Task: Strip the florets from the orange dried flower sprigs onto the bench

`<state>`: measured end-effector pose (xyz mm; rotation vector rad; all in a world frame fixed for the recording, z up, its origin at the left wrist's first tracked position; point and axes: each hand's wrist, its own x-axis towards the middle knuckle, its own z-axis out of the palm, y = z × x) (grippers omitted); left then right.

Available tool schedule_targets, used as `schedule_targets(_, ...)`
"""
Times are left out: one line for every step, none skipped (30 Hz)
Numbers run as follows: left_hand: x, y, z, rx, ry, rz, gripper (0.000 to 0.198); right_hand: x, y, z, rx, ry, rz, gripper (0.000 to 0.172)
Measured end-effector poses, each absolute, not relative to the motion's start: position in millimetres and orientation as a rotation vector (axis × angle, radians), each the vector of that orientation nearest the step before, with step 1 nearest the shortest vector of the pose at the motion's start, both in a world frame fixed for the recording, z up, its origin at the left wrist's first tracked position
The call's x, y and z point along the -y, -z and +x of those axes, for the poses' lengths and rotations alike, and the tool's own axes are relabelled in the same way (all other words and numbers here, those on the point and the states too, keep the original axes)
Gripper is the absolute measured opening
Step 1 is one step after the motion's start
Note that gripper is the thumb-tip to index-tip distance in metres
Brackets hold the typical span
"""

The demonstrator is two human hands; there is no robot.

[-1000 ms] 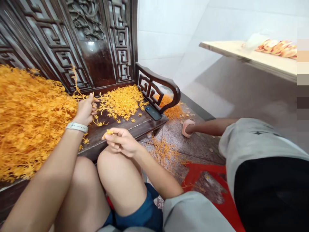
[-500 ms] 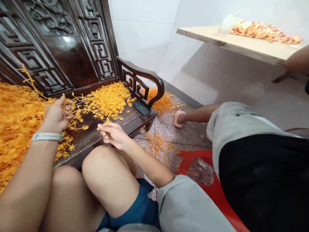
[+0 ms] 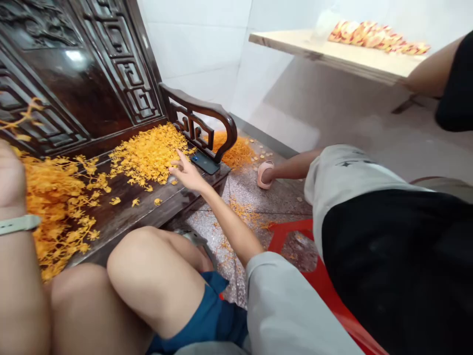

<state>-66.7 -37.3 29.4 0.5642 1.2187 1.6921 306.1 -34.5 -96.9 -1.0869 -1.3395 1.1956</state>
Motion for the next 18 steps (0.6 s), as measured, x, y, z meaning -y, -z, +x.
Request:
schedule_targets(40.2, -29.9, -61.5, -0.970, -1.806, 0.848, 0.049, 40.3, 95.6, 303.9, 1.337, -1.242, -1.075, 0.067)
schedule_targets(42.3, -29.5, -55.6, -0.784, -1.845, 1.054, 0.057, 47.4, 96.4, 299.8, 1.348, -1.331, -1.053, 0.057)
schedule_targets(43.4, -28.3, -49.6, -0.661, -1.869, 1.157, 0.061, 54.9, 99.3, 293.8, 1.372, -1.446, -1.020, 0.049)
schedule_targets(43.3, -26.8, -43.7, -0.546, -1.918, 1.164, 0.062, 61.9, 103.9, 286.0, 1.403, -1.578, -0.975, 0.043)
schedule_targets(42.3, -25.3, -38.1, -0.469, -1.930, 1.098, 0.063, 67.5, 109.9, 276.3, 1.431, -1.727, -0.921, 0.041)
schedule_targets(40.6, -24.1, -32.6, -0.422, -1.927, 1.013, 0.066, 71.0, 116.6, 264.6, 1.458, -1.892, -0.862, 0.044)
schedule_targets(38.9, -23.3, -26.9, -0.392, -1.889, 0.933, 0.066, 71.9, 123.4, 250.9, 1.484, -2.066, -0.807, 0.048)
schedule_targets(37.7, -23.2, -21.0, -0.397, -1.834, 0.866, 0.062, 70.2, 129.7, 235.4, 1.508, -2.225, -0.769, 0.051)
schedule_targets(37.4, -23.7, -14.9, -0.447, -1.751, 0.832, 0.055, 65.9, 134.9, 218.8, 1.516, -2.332, -0.762, 0.051)
schedule_targets(38.4, -24.9, -8.7, -0.535, -1.671, 0.829, 0.047, 59.3, 138.8, 202.3, 1.487, -2.338, -0.812, 0.046)
schedule_targets(40.8, -26.5, -3.0, -0.602, -1.603, 0.835, 0.040, 51.1, 140.9, 187.1, 1.427, -2.247, -0.901, 0.038)
schedule_targets(44.1, -28.3, 1.7, -0.657, -1.542, 0.843, 0.035, 42.0, 140.9, 174.8, 1.345, -2.081, -1.003, 0.030)
schedule_targets(47.9, -29.7, 5.1, -0.695, -1.492, 0.853, 0.031, 33.4, 138.7, 166.2, 1.248, -1.876, -1.086, 0.025)
schedule_targets(51.6, -30.4, 7.1, -0.718, -1.453, 0.859, 0.030, 26.5, 134.1, 162.0, 1.152, -1.697, -1.123, 0.021)
schedule_targets(54.6, -29.9, 8.0, -0.732, -1.423, 0.864, 0.030, 22.8, 127.4, 162.0, 1.070, -1.601, -1.107, 0.017)
schedule_targets(56.7, -27.9, 8.4, -0.741, -1.394, 0.869, 0.030, 23.0, 118.8, 165.9, 1.017, -1.603, -1.049, 0.014)
schedule_targets(57.8, -24.0, 8.9, -0.744, -1.361, 0.877, 0.029, 27.4, 109.1, 172.7, 0.979, -1.669, -0.965, 0.020)
schedule_targets(58.1, -18.1, 10.3, -0.737, -1.320, 0.890, 0.029, 35.9, 99.0, 181.4, 0.951, -1.769, -0.874, 0.036)
